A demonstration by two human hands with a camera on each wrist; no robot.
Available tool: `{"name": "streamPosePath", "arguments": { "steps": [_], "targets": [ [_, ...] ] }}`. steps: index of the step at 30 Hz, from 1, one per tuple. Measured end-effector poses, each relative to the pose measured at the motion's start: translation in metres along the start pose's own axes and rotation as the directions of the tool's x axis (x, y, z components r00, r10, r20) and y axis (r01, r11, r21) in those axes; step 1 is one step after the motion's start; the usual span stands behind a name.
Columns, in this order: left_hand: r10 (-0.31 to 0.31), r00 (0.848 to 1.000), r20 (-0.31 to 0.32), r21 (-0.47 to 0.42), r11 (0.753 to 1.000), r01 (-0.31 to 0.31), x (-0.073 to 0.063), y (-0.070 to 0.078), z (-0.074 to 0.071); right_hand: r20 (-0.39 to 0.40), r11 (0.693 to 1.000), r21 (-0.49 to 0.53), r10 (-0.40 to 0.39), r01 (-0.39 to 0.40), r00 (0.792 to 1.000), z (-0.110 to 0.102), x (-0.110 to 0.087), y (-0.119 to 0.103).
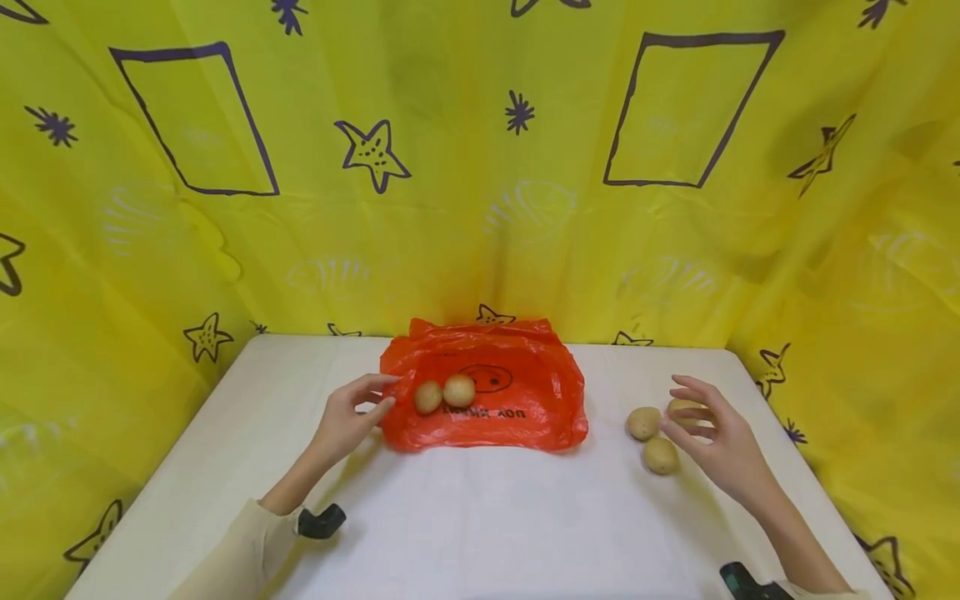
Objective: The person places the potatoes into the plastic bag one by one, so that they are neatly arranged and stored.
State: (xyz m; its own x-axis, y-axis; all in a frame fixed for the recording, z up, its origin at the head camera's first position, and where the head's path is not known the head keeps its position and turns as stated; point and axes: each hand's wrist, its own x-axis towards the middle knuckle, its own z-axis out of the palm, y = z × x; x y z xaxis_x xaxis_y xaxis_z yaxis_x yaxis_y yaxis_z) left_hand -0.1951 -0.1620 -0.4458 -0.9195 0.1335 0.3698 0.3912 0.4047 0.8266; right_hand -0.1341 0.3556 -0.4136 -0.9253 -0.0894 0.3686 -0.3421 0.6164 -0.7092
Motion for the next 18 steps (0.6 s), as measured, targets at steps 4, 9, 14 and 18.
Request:
{"name": "streamPosePath", "arguments": {
  "steps": [4,9,14,18],
  "targets": [
    [0.019,1.0,-0.008,-0.001,1.0,-0.019,0.0,0.0,0.0,0.008,0.999,0.012,0.039,-0.039,0.999,-0.007,0.0,0.012],
    [0.017,1.0,-0.015,-0.009,1.0,-0.018,0.0,0.0,0.0,0.036,0.988,0.008,0.153,-0.154,0.988,-0.015,0.001,0.025],
    [-0.001,1.0,-0.031,0.001,1.0,0.001,0.0,0.001,0.003,0.067,0.962,-0.035,0.273,-0.271,0.96,-0.017,0.003,0.034],
    [-0.004,0.999,-0.035,0.011,1.0,0.004,-0.001,0.01,0.003,0.092,0.948,-0.039,0.317,-0.315,0.944,-0.016,0.005,0.042]
  ]
}}
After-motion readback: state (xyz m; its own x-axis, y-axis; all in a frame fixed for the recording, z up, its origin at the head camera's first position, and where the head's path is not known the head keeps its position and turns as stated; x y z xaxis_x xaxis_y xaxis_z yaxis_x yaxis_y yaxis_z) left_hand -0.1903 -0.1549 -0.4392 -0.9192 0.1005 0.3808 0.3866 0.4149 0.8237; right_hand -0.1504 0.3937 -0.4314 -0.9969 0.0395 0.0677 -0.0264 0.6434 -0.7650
